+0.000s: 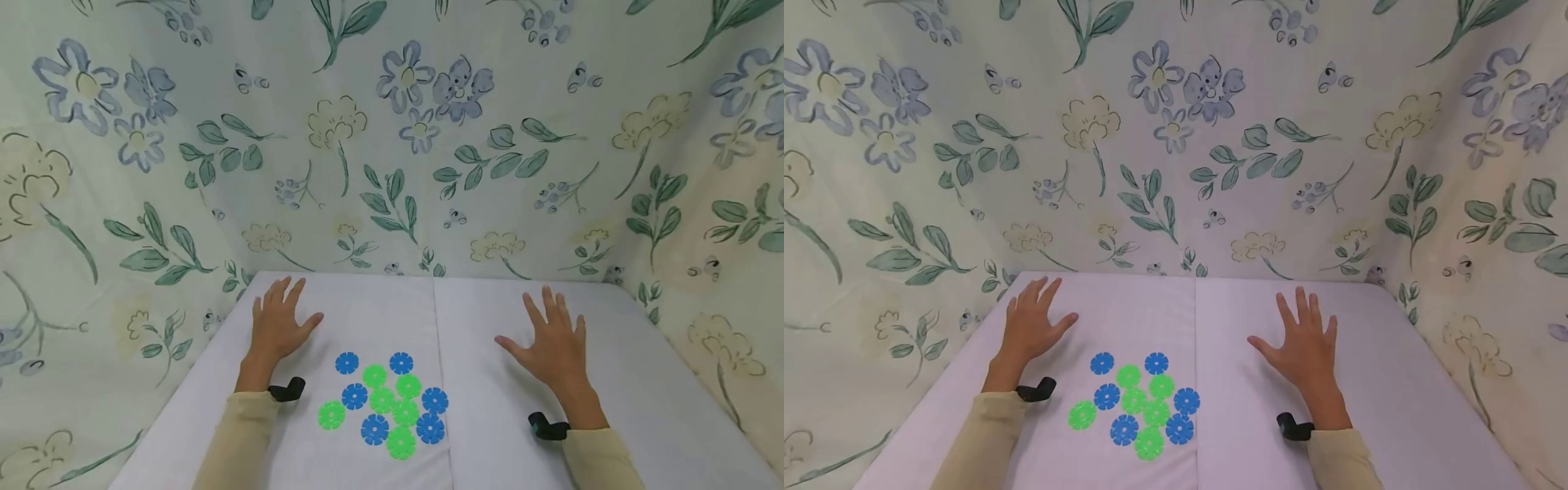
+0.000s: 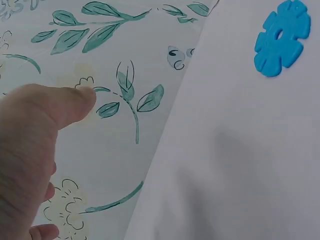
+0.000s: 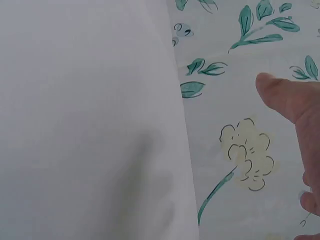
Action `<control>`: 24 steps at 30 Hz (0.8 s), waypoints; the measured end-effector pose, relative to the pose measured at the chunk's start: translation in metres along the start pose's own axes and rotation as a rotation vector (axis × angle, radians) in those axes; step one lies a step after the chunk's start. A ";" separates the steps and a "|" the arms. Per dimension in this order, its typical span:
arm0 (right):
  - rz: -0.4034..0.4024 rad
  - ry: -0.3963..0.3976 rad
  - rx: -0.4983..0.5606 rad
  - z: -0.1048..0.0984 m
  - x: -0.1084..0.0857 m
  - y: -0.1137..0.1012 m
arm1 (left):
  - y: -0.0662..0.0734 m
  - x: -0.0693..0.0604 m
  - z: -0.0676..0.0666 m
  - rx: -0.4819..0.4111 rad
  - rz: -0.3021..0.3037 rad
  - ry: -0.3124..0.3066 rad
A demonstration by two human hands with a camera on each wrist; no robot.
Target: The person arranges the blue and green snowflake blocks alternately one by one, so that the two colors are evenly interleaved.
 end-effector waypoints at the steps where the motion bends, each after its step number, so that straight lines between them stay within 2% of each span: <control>1: -0.018 0.015 0.008 0.000 0.002 -0.005 | 0.001 -0.001 0.001 -0.046 -0.001 0.010; 4: -0.067 0.068 0.039 -0.001 0.007 -0.023 | 0.004 -0.003 0.001 -0.180 -0.004 0.010; 9: -0.103 0.110 0.092 -0.001 0.017 -0.050 | 0.012 -0.002 0.004 -0.334 -0.024 -0.111; 13: -0.104 0.086 0.151 0.000 0.022 -0.073 | 0.017 -0.005 0.006 -0.356 -0.021 -0.151; 16: -0.101 0.048 0.195 0.005 0.023 -0.089 | 0.019 -0.012 0.009 -0.372 -0.008 -0.188; 24: -0.086 -0.080 0.288 0.022 0.019 -0.125 | 0.018 -0.038 0.027 -0.418 -0.010 -0.419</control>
Point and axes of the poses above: each hand's wrist, its own x-axis towards the middle knuckle, its own z-axis out of the palm, y = z × x, the point moved 2 cm from there along x, towards the middle knuckle, and after that the axes turned 9 degrees about -z, right-handed, at the moved point
